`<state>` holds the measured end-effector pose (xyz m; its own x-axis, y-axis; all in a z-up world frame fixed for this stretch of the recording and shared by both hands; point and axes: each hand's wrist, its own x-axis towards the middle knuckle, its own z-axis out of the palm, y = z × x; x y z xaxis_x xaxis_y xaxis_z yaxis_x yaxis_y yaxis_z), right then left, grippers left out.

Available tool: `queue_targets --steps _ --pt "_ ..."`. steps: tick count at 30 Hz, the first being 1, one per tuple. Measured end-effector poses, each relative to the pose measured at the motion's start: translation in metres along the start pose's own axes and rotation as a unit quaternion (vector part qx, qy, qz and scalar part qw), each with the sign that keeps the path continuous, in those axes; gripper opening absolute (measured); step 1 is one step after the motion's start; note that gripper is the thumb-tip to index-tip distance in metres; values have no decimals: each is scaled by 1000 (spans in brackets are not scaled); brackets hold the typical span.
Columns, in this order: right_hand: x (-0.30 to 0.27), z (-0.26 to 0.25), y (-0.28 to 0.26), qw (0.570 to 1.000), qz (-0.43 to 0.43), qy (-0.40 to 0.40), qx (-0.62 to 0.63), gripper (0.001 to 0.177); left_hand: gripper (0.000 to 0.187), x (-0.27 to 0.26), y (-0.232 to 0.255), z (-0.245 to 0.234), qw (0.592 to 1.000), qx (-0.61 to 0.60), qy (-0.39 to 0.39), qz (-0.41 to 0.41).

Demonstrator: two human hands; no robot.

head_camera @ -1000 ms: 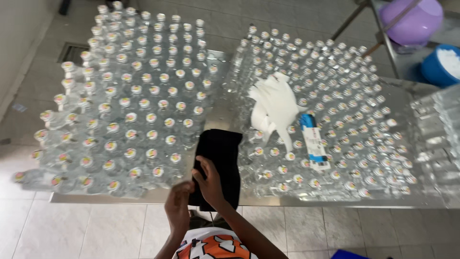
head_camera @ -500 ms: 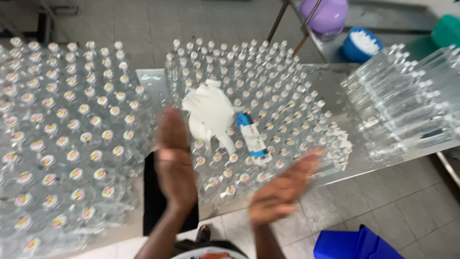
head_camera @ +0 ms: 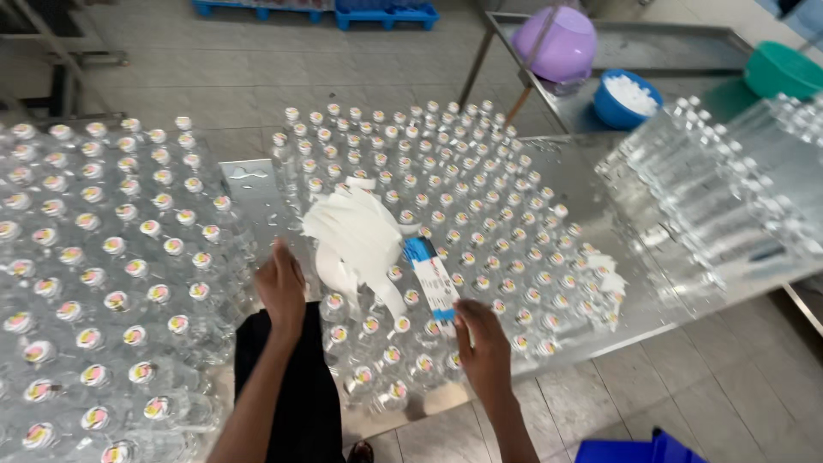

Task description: The person repeatedly picks up clear plastic bottles from a table, places them on a black mat, and applies a white label to each bottle using both hands. After labeling, the person places the bottle back on the table among other bottles.

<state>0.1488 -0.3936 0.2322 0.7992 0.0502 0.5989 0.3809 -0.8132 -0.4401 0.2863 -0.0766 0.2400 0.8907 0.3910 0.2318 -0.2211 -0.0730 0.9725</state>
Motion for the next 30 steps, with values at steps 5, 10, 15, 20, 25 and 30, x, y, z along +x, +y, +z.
queue_targets --steps 5,10,15,20,25,30 --pt "8 51 43 976 46 -98 -189 49 43 162 -73 10 997 63 35 19" --pt "-28 84 66 966 61 -58 -243 45 57 315 -272 47 971 233 -25 46" --pt "-41 92 61 957 69 0 -281 37 119 347 -320 73 939 290 -153 -101" --pt "-37 92 58 956 65 -16 -285 31 82 346 -334 85 976 180 -108 -51" --pt "-21 83 33 958 53 -10 -280 28 74 323 -346 73 972 228 -47 -41" --pt "-5 71 34 959 19 19 -280 30 89 265 -253 50 961 269 4 -69"
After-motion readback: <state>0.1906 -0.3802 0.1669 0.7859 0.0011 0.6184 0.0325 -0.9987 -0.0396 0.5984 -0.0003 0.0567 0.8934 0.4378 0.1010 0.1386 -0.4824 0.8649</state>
